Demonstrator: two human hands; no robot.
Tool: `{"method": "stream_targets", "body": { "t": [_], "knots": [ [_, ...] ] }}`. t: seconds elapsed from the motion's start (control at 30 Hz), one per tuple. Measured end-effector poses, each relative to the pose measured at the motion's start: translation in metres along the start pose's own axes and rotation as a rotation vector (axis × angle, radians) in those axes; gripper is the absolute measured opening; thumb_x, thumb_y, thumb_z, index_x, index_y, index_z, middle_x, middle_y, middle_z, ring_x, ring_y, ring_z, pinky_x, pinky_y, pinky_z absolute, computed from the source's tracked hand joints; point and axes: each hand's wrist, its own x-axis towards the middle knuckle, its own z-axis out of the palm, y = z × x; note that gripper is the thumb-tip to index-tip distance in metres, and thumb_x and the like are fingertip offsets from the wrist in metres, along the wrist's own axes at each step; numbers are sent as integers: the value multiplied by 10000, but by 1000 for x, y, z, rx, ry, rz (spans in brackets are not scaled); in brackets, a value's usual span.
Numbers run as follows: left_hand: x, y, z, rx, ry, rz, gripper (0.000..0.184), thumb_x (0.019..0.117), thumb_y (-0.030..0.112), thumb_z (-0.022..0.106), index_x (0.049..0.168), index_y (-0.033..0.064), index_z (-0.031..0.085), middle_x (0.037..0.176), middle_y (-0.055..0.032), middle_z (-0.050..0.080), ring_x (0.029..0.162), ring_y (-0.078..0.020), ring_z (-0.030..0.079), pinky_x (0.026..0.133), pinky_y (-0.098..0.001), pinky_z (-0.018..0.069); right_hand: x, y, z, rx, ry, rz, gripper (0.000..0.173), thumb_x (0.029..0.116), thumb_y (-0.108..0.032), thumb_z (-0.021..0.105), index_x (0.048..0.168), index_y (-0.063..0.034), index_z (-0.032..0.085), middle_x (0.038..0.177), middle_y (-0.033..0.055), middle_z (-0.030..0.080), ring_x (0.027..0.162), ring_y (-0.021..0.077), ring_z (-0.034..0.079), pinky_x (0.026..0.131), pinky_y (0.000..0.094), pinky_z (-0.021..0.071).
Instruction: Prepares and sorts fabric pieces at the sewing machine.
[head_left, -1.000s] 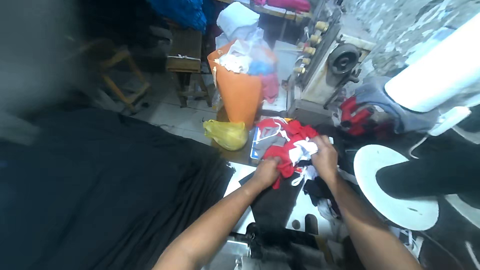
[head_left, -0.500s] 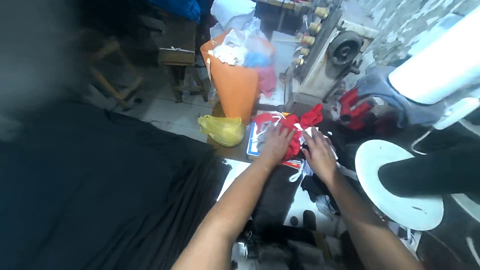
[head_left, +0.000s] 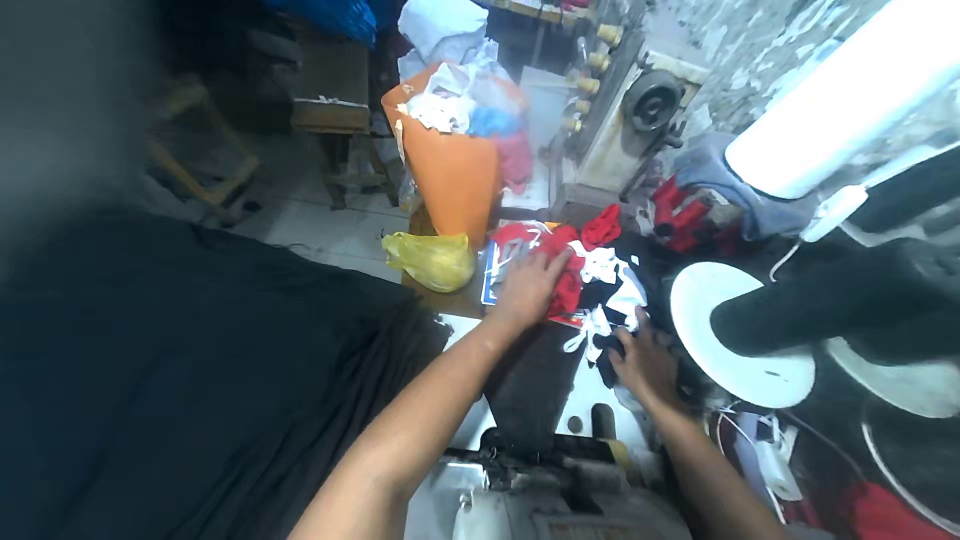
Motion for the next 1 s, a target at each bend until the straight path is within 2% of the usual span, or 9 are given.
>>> {"method": "stream_targets", "body": {
  "t": [0.13, 0.2, 0.3, 0.37, 0.5, 0.6, 0.73, 0.87, 1.0],
  "knots": [
    [-19, 7, 13, -37, 136, 143, 284, 958, 25, 635, 1239, -6, 661, 1178, -262, 660, 1115, -451, 645, 927, -578, 519, 1, 13, 9, 51, 215, -82, 296, 973, -152, 677, 1236, -16, 691, 1531, 306, 433, 1341, 520, 482, 1024, 633, 444],
    [-27, 16, 21, -80, 6, 192, 178, 980, 85, 633, 1126, 7, 699, 1095, -194, 692, 1017, -372, 694, 847, -533, 573, -5, 17, 7, 157, 325, -105, 461, 934, -210, 744, 1334, -5, 644, 1529, 339, 421, 1358, 551, 460, 1061, 691, 383],
    [-22, 41, 29, -306, -524, -17, 411, 1014, 215, 633, 1391, 58, 588, 1426, -218, 560, 1292, -384, 564, 1055, -582, 447, -13, 25, 0, 300, 266, 22, 912, 867, -316, 825, 1597, -63, 342, 1570, 329, 370, 1436, 512, 391, 1144, 654, 324],
    [-14, 50, 42, -458, -666, -71, 496, 980, 205, 696, 1439, 95, 545, 1576, -292, 350, 1395, -446, 441, 1099, -612, 383, -10, 40, 6, 389, 191, 53, 1015, 848, -285, 846, 1628, -58, 238, 1592, 316, 338, 1444, 487, 388, 1153, 624, 337],
    [2, 62, 61, -460, -787, -73, 350, 987, 240, 689, 1308, 100, 689, 1600, -333, 281, 1433, -499, 362, 1119, -653, 318, -9, 46, 13, 323, 205, 32, 624, 885, -10, 734, 1475, -64, 538, 1453, 299, 524, 1298, 508, 537, 1033, 664, 434],
    [8, 69, 69, -388, -814, -88, 337, 1009, 247, 650, 1328, 148, 691, 1646, -326, 180, 1502, -534, 191, 1173, -676, 192, -14, 38, 10, 211, 231, -40, 479, 890, 41, 684, 1355, -69, 655, 1380, 274, 590, 1247, 506, 573, 996, 665, 463],
    [13, 69, 81, -346, -815, -55, 373, 1053, 168, 546, 1378, -3, 609, 1522, -275, 458, 1455, -461, 353, 1193, -600, 238, -15, 31, 11, 123, 318, -202, 458, 863, 58, 702, 1299, -83, 702, 1360, 282, 606, 1198, 527, 598, 919, 668, 498],
    [4, 66, 68, -585, -728, -125, 367, 1063, 114, 511, 1377, -66, 572, 1469, -290, 497, 1404, -402, 440, 1168, -541, 312, -6, 24, 8, 228, 440, -266, 438, 847, 94, 694, 1262, -45, 711, 1318, 295, 622, 1140, 520, 629, 892, 639, 526],
    [-5, 69, 26, -953, -523, -243, 306, 1073, 106, 501, 1317, -63, 575, 1360, -211, 557, 1165, -220, 556, 999, -383, 449, -6, 8, -8, 523, 488, -233, 421, 989, -41, 588, 1409, -56, 594, 1374, 258, 600, 1212, 413, 619, 978, 563, 511]
  ]
}}
